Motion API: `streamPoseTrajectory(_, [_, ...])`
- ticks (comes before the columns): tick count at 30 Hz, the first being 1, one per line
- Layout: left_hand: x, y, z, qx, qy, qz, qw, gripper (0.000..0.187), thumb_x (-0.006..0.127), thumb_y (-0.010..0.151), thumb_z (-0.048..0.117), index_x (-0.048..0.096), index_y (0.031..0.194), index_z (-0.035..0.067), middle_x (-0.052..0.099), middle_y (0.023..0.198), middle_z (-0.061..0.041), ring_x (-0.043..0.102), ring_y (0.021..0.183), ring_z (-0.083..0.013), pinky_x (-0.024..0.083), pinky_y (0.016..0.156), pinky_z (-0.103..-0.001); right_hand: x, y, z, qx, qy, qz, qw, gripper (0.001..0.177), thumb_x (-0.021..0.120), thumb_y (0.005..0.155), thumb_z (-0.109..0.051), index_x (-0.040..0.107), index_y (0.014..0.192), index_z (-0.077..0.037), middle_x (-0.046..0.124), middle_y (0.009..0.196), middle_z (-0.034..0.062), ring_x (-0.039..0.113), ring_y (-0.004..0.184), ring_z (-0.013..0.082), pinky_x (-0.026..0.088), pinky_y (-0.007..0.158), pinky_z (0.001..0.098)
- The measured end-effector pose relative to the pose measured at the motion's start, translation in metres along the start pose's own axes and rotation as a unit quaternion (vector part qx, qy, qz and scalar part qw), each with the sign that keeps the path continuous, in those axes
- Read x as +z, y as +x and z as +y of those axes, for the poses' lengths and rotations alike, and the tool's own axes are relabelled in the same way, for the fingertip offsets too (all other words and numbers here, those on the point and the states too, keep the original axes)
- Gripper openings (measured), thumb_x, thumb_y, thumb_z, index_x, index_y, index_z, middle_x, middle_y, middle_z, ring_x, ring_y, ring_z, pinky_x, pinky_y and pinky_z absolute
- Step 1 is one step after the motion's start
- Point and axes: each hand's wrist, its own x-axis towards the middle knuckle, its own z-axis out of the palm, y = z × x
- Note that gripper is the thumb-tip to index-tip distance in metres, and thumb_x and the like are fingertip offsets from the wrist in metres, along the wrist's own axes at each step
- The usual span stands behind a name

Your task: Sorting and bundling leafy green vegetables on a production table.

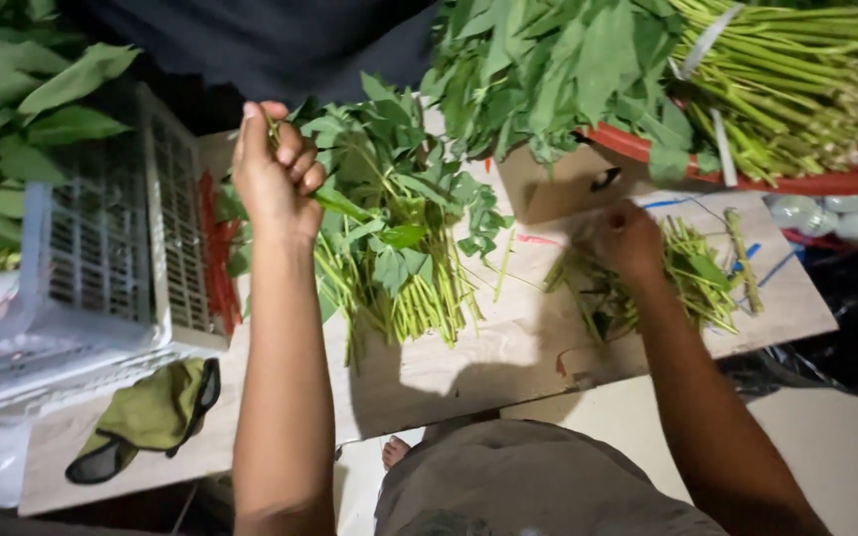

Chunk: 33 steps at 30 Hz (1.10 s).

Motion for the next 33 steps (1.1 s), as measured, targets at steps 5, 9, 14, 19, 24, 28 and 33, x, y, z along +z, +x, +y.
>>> streamPoseTrajectory(5, [-0.009,-0.012,0.012,0.029,0.029,0.027,0.999,0.023,0.052,0.106,0.036,0.06,0.097,0.016,0.023,0.056,0.009,0.018,0.042,-0.0024,0.018,0.035,-0.017,0.053,-0.027,-0.115,-0.017,0.067,-0.152,0.986,0.017,0.063,0.093,-0.024,0.071,0.092,-0.009,0.073,0.09,0.0196,0.071,0.094,0.0441,0.055,0.081,0.0501])
streamPoseTrajectory(9, [-0.014,-0.026,0.027,0.041,0.026,0.054,0.997,0.021,0.066,0.097,0.027,0.051,0.086,0.019,0.025,0.055,0.008,0.017,0.042,-0.0022,0.009,0.036,-0.022,0.077,-0.057,-0.184,-0.133,0.025,-0.267,0.954,0.01,0.07,0.092,-0.023,0.079,0.094,-0.019,0.08,0.088,0.0008,0.073,0.074,0.0164,0.054,0.065,0.0329])
streamPoseTrajectory(14, [-0.032,-0.041,0.036,0.054,0.06,0.076,0.994,0.019,0.063,0.1,0.026,0.052,0.086,0.02,0.023,0.054,0.01,0.019,0.04,-0.0004,0.014,0.035,-0.018,0.134,-0.072,-0.189,-0.156,-0.093,-0.34,0.923,0.029,0.067,0.091,-0.033,0.059,0.069,-0.016,0.061,0.066,0.0058,0.065,0.069,0.0275,0.047,0.067,0.0446])
streamPoseTrajectory(19, [-0.041,-0.061,0.027,0.051,0.146,0.116,0.981,0.011,0.066,0.099,0.025,0.062,0.09,0.021,0.027,0.052,0.013,0.028,0.038,0.0011,0.023,0.035,-0.014,0.139,-0.075,-0.197,-0.105,-0.044,-0.371,0.921,0.023,0.071,0.086,-0.032,0.078,0.089,-0.011,0.076,0.08,0.0168,0.076,0.09,0.0393,0.059,0.078,0.0499])
streamPoseTrajectory(24, [-0.055,-0.062,-0.022,0.192,0.378,-0.02,0.905,0.01,0.081,0.086,0.017,0.08,0.09,0.026,0.075,0.078,0.005,0.068,0.076,-0.0071,0.055,0.076,-0.022,0.196,-0.02,-0.17,-0.066,-0.008,-0.339,0.938,0.033,0.073,0.084,-0.054,0.073,0.11,-0.034,0.078,0.104,-0.0059,0.075,0.096,0.0177,0.06,0.078,0.0321])
streamPoseTrajectory(28, [-0.041,-0.079,-0.041,0.176,0.472,-0.088,0.86,0.013,0.082,0.082,0.015,0.08,0.094,0.019,0.078,0.088,-0.008,0.075,0.093,-0.0327,0.058,0.088,-0.043,0.163,-0.018,-0.22,-0.037,0.195,-0.301,0.933,0.018,0.073,0.089,-0.025,0.071,0.102,-0.012,0.074,0.086,0.0135,0.071,0.07,0.024,0.057,0.054,0.0372])
streamPoseTrajectory(33, [-0.021,-0.1,-0.031,0.084,0.593,-0.158,0.785,0.011,0.064,0.086,0.019,0.075,0.087,0.016,0.074,0.086,-0.014,0.074,0.084,-0.0428,0.059,0.078,-0.053,0.07,-0.041,-0.29,-0.029,0.329,-0.274,0.903,0.026,0.065,0.096,-0.007,0.051,0.117,-0.001,0.066,0.083,0.0137,0.057,0.051,0.0141,0.051,0.039,0.0279])
